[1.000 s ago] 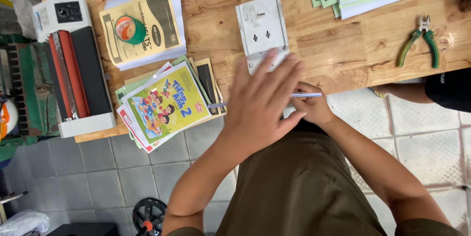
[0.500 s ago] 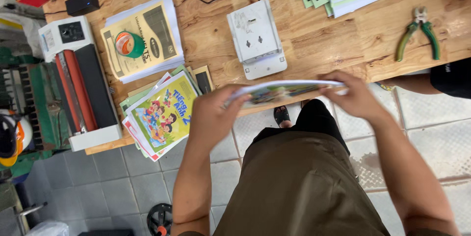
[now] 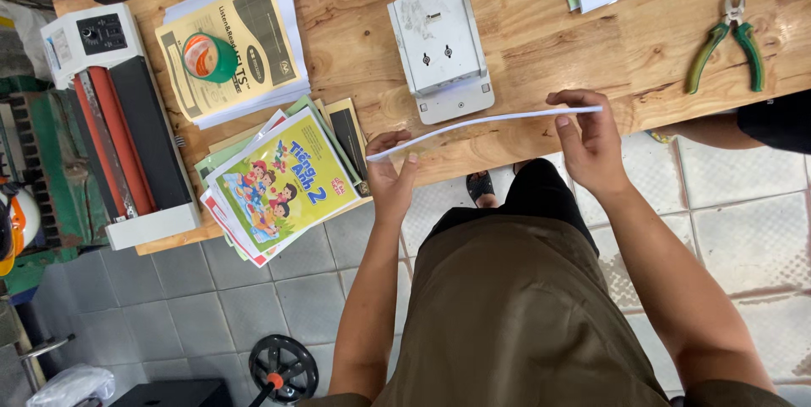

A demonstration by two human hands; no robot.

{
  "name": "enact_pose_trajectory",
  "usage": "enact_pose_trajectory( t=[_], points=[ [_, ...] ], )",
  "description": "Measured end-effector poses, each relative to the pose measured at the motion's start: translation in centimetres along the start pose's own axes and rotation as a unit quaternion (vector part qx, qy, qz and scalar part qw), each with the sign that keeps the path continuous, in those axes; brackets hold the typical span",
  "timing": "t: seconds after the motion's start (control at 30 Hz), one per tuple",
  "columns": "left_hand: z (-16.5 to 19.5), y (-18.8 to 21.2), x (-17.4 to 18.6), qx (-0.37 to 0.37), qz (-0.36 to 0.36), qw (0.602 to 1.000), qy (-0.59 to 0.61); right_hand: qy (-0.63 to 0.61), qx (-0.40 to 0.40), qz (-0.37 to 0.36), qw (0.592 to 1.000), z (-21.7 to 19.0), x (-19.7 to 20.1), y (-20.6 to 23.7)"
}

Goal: The person repeatedly inserts booklets into a manual binding machine, closes the press to staple the spine, and stacks the finished copies. The person handles multiple booklets and uses the binding machine throughout the clip.

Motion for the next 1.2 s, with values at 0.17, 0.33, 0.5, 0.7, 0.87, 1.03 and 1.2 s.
enact_pose_trajectory(
  t=[0.17, 0.33, 0.5, 0.7, 0.87, 1.03, 1.2],
  points=[
    [-0.2, 0.7, 0.6, 0.024, -0.004, 0.999, -0.048, -0.002, -0.019, 0.026, 0.999, 1.4, -0.2, 1.1],
    [-0.3, 1.9, 1.9, 0.090, 0.003, 0.993, -0.081, 0.009, -0.033, 0.046, 0.998, 2.1, -0.3, 2.3],
    [0.1, 2.2, 2.3, 0.062, -0.033, 0.991, -0.111, 0.017, -0.030, 0.050, 0.998, 2.1, 0.0, 2.4],
    [0.0, 1.8, 2.1, 0.108, -0.025, 0.989, -0.099, 0.009, -0.030, 0.048, 0.998, 2.1, 0.4, 1.9],
    [0.2, 1.5, 1.7, 0.123, -0.022, 0.985, -0.121, 0.042, -0.039, 0.038, 0.998, 2.0, 0.8, 1.5],
    [0.5, 1.6, 1.5, 0.104, -0.017, 0.979, -0.177, 0.057, -0.027, 0.032, 0.997, 2.0, 0.9, 1.2],
    [0.2, 1.5, 1.5, 0.085, -0.023, 0.987, -0.138, 0.077, -0.020, 0.033, 0.996, 2.0, 0.8, 1.1]
  ],
)
Point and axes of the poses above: each hand's wrist, its own y-axis away from the middle knuckle, its own x-axis out of the back of the hand, z = x × y, the point moved 1 cm from there along -y, towards the middle knuckle, and after that the axes turned 5 degrees about y, right-handed, at the moved point
